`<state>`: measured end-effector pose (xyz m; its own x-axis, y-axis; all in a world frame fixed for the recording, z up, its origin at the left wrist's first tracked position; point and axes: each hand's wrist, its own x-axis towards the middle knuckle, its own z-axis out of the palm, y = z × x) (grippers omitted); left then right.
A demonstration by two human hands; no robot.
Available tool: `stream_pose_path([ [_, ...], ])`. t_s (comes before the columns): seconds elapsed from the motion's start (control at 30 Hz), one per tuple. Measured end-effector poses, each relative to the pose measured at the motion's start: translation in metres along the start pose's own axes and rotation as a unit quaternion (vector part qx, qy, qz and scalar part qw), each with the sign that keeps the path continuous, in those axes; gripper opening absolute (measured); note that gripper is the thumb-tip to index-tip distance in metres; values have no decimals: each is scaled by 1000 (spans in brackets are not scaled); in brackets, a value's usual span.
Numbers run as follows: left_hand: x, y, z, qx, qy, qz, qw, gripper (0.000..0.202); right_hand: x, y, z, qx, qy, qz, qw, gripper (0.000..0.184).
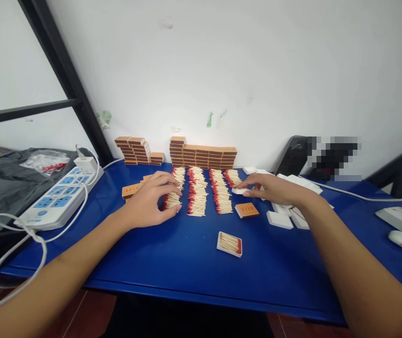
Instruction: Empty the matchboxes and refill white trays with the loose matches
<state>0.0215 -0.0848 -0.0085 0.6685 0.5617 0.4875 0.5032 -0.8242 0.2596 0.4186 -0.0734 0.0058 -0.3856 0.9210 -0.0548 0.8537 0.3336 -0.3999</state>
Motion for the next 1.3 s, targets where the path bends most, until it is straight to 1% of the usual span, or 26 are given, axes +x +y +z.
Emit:
stream_pose_path([
  [0.07,0,0,0,-5,5,5,1000,18,0,1,2,-6,-2,-2,1000,51],
  [0.13,0,-1,1,-7,12,11,1000,18,3,4,5,-18,17,0,1000,51],
  [0.23,0,-2,1,-3,25,22,999,18,11,9,11,-32,83,4,996,47],
  [0.33,-1,-3,2,-3,34,28,999,16,19,13,18,-43,152,12,987,39],
  [0.43,0,-3,3,-6,37,30,999,16,25,15,24,-62,192,13,979,29],
  [0.5,0,-3,2,-6,36,28,999,15,26,15,26,-77,209,7,975,26],
  [0.6,0,-4,2,-6,35,23,999,15,23,13,24,-79,206,-8,975,26],
  [0.7,0,-5,2,-4,35,17,999,15,17,10,21,-59,160,-20,985,31],
  [0.8,-1,-5,2,-2,31,15,999,15,15,10,20,-57,127,-11,990,39],
  [0.9,-1,-6,3,-1,29,18,999,14,17,11,22,-66,132,-5,989,43],
  [1.03,-1,-7,2,1,33,13,999,13,19,12,25,-71,147,-8,987,42],
  [1.17,-1,-8,2,4,37,11,999,13,17,13,21,-62,149,-11,987,46],
  [1.3,-1,-10,3,8,35,11,999,14,15,13,15,-52,162,3,985,49],
])
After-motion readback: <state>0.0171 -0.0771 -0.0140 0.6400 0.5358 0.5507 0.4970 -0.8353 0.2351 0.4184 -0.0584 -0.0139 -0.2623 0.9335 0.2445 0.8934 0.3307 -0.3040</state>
